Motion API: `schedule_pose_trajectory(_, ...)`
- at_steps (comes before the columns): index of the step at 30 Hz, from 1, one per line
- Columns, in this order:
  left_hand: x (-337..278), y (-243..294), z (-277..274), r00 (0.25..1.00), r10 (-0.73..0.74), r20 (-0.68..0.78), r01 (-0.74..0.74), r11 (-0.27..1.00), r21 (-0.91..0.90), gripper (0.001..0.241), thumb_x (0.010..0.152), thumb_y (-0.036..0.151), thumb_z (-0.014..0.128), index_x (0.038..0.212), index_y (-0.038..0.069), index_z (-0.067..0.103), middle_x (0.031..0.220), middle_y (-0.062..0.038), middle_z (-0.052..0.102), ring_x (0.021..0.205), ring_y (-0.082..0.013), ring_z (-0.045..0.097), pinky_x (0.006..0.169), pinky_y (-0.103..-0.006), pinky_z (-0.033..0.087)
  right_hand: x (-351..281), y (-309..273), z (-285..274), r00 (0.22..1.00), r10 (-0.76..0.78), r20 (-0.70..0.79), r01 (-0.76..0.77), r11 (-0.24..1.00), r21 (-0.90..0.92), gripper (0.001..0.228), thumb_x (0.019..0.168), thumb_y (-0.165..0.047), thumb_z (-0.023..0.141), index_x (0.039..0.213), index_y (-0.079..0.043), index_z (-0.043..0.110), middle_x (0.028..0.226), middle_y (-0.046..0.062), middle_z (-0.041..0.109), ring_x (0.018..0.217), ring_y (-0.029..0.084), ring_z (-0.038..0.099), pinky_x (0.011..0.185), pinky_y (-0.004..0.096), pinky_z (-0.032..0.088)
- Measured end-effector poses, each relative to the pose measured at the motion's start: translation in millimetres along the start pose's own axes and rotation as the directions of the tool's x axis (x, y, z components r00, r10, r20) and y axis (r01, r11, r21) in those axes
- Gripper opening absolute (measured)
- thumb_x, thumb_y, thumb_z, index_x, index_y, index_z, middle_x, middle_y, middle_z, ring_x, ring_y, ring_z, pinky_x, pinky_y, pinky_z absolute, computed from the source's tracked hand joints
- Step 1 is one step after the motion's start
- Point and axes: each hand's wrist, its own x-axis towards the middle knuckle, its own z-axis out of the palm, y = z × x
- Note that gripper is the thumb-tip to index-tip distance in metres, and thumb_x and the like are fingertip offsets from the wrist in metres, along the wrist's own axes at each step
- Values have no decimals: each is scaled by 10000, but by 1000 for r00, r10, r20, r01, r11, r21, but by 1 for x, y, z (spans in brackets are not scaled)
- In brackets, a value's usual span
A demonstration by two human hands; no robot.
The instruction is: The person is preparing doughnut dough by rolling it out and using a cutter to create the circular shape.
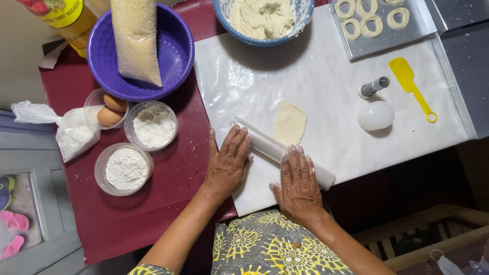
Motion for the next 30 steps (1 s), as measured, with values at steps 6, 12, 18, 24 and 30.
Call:
schedule_pose_trajectory(6, 26, 11, -41, 998, 43, 46, -43, 999, 1, 534, 901, 261, 688, 1384, 126, 503, 1368, -122, 493, 1383, -283, 413, 1225, -675, 98, -16, 0, -11, 994, -100, -42, 102, 994, 50, 643, 954, -227, 566, 1474, 103, 381, 1547, 306, 345, 1472, 442, 309, 1218, 549, 228)
schedule_pose_trajectory(12, 32, 8, -44, 970, 233, 73, -237, 970, 51, 445, 858, 130, 678, 1290, 115, 572, 1205, -78, 614, 1247, -265, 559, 1163, -616, 287, -12, 6, -33, 980, -64, -189, 101, 976, 191, 570, 841, -49, 716, 1376, 14, 531, 1303, 221, 585, 1260, 390, 570, 1070, 487, 470)
schedule_pose_trajectory(18, 27, 22, -67, 972, 225, 63, -223, 974, -43, 476, 830, 231, 762, 1237, 58, 584, 1075, -105, 614, 1055, -272, 600, 920, -451, 465, 16, 51, -63, 995, -102, -5, 102, 993, 55, 667, 724, -92, 775, 1345, 32, 566, 1180, 190, 638, 1107, 346, 616, 1000, 511, 455)
schedule_pose_trajectory(24, 47, 40, -44, 1000, -14, 6, 15, 998, -67, 565, 795, 376, 823, 1192, 44, 598, 977, -120, 605, 888, -276, 604, 762, -433, 479, 85, 104, -96, 958, -287, -2, 287, 958, 10, 585, 707, -67, 774, 1268, -47, 612, 1180, 149, 634, 1102, 354, 613, 1003, 492, 455)
schedule_pose_trajectory(30, 84, 45, -30, 977, -195, -92, 192, 981, -42, 513, 840, 404, 816, 1178, 71, 621, 942, -104, 614, 887, -261, 595, 729, -430, 461, 155, 155, -89, 924, -351, 152, 352, 936, 22, 534, 767, -106, 809, 1270, -120, 631, 1217, 113, 630, 1110, 331, 609, 990, 454, 496)
